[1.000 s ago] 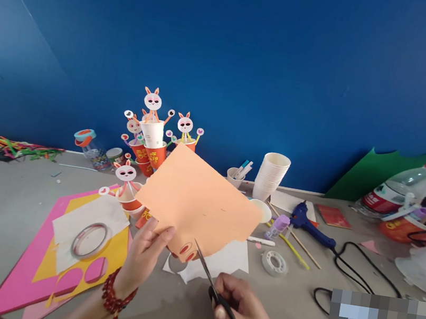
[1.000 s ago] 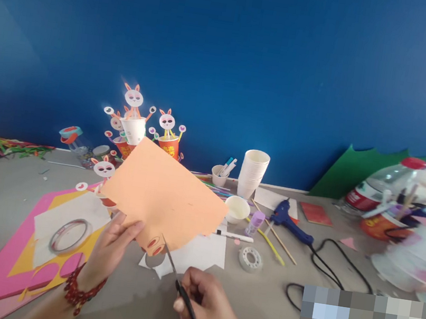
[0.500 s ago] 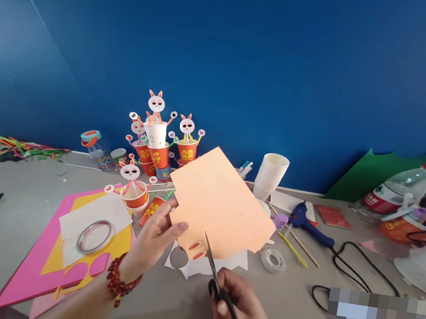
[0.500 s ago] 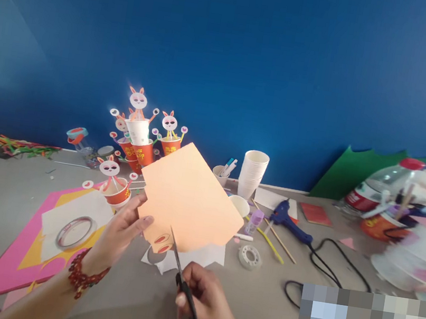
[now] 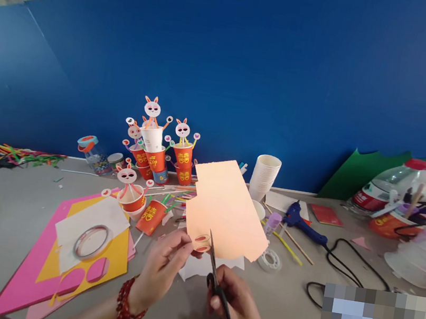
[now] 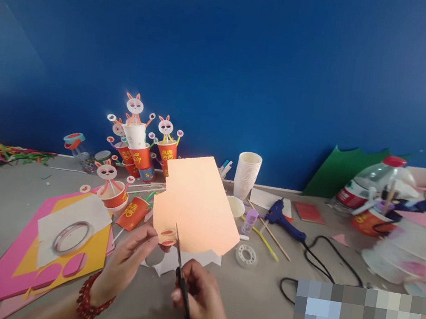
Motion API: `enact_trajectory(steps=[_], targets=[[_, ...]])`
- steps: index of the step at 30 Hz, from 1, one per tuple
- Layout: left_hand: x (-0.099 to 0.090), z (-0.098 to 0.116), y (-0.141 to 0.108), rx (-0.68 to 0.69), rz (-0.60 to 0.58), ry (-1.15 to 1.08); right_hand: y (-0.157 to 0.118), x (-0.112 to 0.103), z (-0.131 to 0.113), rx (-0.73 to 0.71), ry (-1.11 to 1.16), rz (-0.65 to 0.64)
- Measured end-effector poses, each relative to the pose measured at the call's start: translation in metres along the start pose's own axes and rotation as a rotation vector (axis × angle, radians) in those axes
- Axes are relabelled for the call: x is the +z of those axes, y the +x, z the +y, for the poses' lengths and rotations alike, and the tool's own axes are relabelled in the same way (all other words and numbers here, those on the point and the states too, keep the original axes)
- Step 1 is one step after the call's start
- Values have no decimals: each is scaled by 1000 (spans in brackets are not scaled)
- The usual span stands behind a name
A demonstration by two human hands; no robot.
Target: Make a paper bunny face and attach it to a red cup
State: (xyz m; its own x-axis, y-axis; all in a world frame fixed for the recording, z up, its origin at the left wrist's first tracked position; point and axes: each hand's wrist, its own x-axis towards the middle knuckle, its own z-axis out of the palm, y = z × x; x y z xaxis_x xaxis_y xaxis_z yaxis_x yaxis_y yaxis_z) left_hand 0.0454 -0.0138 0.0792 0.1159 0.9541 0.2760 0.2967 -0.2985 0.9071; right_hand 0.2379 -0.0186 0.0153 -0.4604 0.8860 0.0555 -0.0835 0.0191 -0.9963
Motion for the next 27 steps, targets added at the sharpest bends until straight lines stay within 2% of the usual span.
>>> enact_trajectory(steps=[6, 10, 16, 20, 25, 27], targets=[[0, -3, 6, 51, 72, 53, -2, 0, -3, -36, 6, -75], [-6, -6, 11, 64, 120, 70, -5, -1, -5, 31, 128, -191], [-20, -8, 20, 124, 10, 84, -5, -5, -7, 158, 214, -258], [-24, -15, 24, 40, -16, 19, -3, -9, -9, 190, 216, -274], [-20, -36, 23, -81, -12, -179, -2, -13, -10, 215, 211, -294], [-18, -41, 23, -113, -52, -267, -3, -14, -8, 233, 224, -299]])
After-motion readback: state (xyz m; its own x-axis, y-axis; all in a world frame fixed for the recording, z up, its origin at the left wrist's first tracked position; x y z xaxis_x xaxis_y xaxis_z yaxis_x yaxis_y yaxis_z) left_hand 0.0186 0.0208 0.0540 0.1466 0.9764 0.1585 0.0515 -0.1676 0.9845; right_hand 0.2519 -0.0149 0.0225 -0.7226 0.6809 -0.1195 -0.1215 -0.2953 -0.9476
